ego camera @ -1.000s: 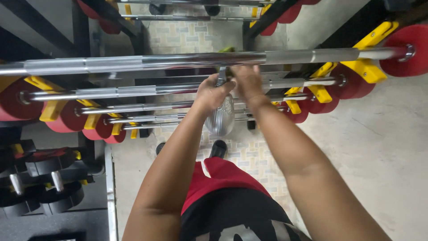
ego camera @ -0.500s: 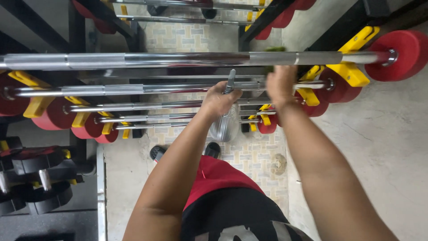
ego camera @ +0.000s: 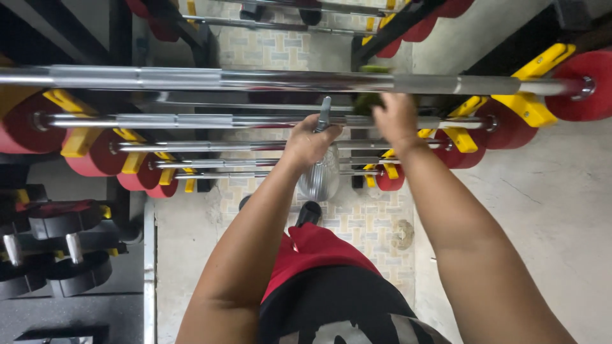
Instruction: Cleaning gym equipment by spraying and wiping down barbells and dumbbells.
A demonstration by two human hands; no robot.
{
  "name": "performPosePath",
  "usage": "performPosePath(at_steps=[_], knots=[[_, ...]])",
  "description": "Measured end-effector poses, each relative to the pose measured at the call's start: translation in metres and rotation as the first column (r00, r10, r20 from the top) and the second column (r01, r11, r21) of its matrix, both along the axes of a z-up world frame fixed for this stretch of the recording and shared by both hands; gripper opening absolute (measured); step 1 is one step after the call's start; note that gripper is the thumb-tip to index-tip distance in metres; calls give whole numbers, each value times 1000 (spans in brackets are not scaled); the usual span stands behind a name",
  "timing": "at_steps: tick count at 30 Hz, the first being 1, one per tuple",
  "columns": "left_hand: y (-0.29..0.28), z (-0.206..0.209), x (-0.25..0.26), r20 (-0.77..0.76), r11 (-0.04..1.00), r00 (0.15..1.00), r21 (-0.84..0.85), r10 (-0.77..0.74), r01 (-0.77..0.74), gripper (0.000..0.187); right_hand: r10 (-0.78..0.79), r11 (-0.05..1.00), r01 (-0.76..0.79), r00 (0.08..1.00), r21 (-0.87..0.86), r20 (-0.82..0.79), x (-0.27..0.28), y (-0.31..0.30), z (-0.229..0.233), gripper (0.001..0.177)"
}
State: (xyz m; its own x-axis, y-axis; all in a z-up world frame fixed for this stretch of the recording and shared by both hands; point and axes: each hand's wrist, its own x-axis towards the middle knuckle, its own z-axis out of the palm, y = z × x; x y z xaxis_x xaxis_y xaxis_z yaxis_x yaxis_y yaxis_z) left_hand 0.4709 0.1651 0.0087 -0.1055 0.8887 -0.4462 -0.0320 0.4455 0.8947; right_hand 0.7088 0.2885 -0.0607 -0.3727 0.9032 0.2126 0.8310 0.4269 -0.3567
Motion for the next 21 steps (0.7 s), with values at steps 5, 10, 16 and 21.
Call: performPosePath(at_steps=[5, 10, 16, 21], knots=[[-14, 8, -43, -158, 998, 985, -14, -70, 69, 56, -109, 988, 113, 993, 101, -49, -40, -12, -9, 56], [-34, -3, -103, -7, 998, 1000, -56, 12, -12, 55, -72, 997, 73, 997, -40, 24, -142, -20, -34, 53], [-69, 21, -199, -154, 995, 987, -74, 50, -62, 47, 131, 990, -127, 988, 57, -78, -295, -46, -30, 69], [-93, 18, -267, -228, 983, 962, -68, 153, -172, 47, 238, 964, -258, 945, -60, -226, -409, -58, -41, 72]])
